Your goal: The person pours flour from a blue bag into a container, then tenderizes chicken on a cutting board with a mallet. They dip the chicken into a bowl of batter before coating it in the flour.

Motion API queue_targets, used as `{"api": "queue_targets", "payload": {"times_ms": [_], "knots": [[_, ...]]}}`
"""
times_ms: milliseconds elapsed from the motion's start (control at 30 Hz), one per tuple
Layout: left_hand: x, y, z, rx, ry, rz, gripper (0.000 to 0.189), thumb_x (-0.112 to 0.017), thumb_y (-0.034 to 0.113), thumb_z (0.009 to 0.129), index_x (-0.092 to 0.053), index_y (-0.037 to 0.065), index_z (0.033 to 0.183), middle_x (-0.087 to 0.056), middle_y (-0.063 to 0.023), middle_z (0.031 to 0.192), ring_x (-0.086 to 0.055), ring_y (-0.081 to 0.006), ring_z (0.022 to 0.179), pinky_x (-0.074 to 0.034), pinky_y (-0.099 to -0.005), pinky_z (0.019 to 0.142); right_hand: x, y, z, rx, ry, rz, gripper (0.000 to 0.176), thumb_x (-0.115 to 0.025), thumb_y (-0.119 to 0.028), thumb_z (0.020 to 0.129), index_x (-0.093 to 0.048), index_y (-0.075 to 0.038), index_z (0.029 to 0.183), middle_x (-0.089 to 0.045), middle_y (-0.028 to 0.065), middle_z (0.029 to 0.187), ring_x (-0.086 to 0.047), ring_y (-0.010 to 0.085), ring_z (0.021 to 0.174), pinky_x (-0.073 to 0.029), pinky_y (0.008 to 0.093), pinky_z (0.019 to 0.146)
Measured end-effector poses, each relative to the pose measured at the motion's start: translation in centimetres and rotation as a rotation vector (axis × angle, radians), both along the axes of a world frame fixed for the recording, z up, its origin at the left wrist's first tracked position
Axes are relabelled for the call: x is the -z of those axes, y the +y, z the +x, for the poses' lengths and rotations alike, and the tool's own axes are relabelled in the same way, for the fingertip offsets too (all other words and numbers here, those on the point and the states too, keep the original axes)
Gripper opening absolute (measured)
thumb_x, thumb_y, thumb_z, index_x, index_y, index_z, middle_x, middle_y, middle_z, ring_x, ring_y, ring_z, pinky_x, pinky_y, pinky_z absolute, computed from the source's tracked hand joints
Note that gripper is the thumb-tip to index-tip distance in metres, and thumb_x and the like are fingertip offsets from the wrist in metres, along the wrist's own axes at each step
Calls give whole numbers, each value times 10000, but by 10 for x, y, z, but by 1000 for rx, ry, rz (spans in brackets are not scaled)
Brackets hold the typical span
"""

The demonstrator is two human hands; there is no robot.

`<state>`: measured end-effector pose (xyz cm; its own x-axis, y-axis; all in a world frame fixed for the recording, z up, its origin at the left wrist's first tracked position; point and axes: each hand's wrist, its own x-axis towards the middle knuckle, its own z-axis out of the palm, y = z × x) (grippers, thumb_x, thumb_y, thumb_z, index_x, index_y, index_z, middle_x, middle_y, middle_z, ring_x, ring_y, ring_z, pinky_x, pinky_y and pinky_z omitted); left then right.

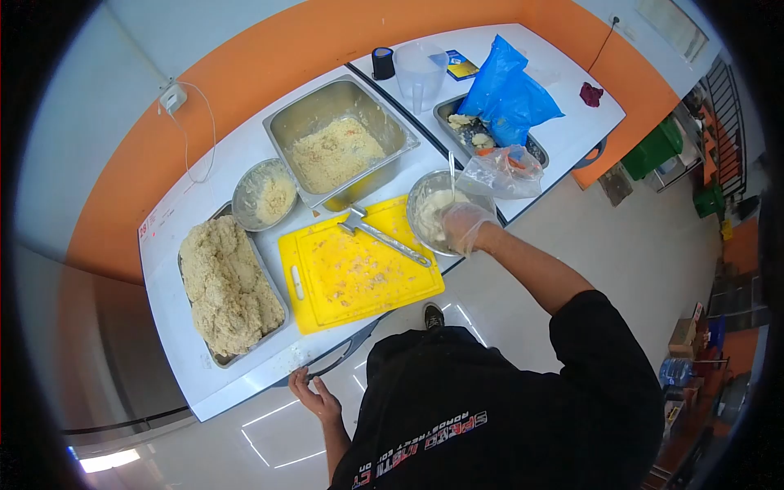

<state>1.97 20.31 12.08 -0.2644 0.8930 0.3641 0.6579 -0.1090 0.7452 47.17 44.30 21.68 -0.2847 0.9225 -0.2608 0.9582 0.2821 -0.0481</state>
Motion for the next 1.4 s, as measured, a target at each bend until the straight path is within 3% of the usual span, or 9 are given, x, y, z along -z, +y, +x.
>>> {"api": "queue_targets", "payload": {"times_ms": [333,433,600,700,833,967,1033,1233,1400], "knots": [[-34,79,44,102,41,25,293,-575,115,944,-559,-2,1212,-475,-213,1271,-463,-364,1226,-391,-468,1002,-4,10,-7,113,115,8,312,-673,-248,744,-725,-39,969,-713,214,942,-694,379,891,-545,467,806],[-41,102,54,100,36,57,297,-579,117,943,-554,-12,1209,-470,-216,1268,-460,-376,1221,-362,-483,1056,-13,20,14,172,392,-45,351,-699,-254,725,-711,-12,980,-706,228,930,-688,391,855,-538,461,788],[-43,137,65,127,99,27,306,-594,121,931,-556,-3,1208,-479,-227,1261,-461,-400,1208,-337,-500,1063,-41,36,43,158,710,-131,265,-696,-160,745,-710,8,949,-719,140,836,-653,204,731,-513,376,697],[-47,156,76,224,214,54,325,-624,136,902,-572,16,1199,-498,-223,1268,-458,-412,1212,-346,-511,1052,-68,35,42,202,720,-151,250,-674,-121,755,-705,-6,975,-702,223,858,-650,290,717,-510,400,701],[-53,167,86,385,424,0,334,-650,155,871,-596,37,1179,-513,-209,1278,-455,-420,1218,-351,-523,1047,-60,38,37,193,678,-156,224,-665,-124,761,-711,-24,957,-703,227,901,-674,313,780,-521,404,729],[-44,163,94,406,501,11,335,-664,166,854,-614,52,1165,-515,-195,1282,-447,-420,1228,-348,-529,1049,27,12,30,-144,231,5,215,-651,-178,775,-717,-43,929,-703,219,914,-685,365,852,-538,427,774],[-40,162,97,378,500,17,339,-665,167,851,-615,53,1167,-515,-194,1283,-444,-422,1232,-346,-534,1049,21,6,28,-233,81,26,227,-641,-214,781,-708,-38,909,-700,211,900,-680,385,851,-541,441,771],[-42,162,96,289,502,6,391,-693,196,826,-614,70,1188,-514,-189,1292,-435,-433,1245,-336,-551,1053,-22,34,52,-38,528,-260,346,-725,-239,694,-711,-15,957,-702,206,909,-683,323,822,-532,405,766],[-75,165,147,589,489,59,343,-714,217,814,-646,78,1120,-500,-183,1313,-418,-408,1266,-328,-514,1071,-81,46,59,55,743,-282,408,-760,-353,759,-702,4,947,-662,165,778,-581,239,690,-484,389,686]]}}
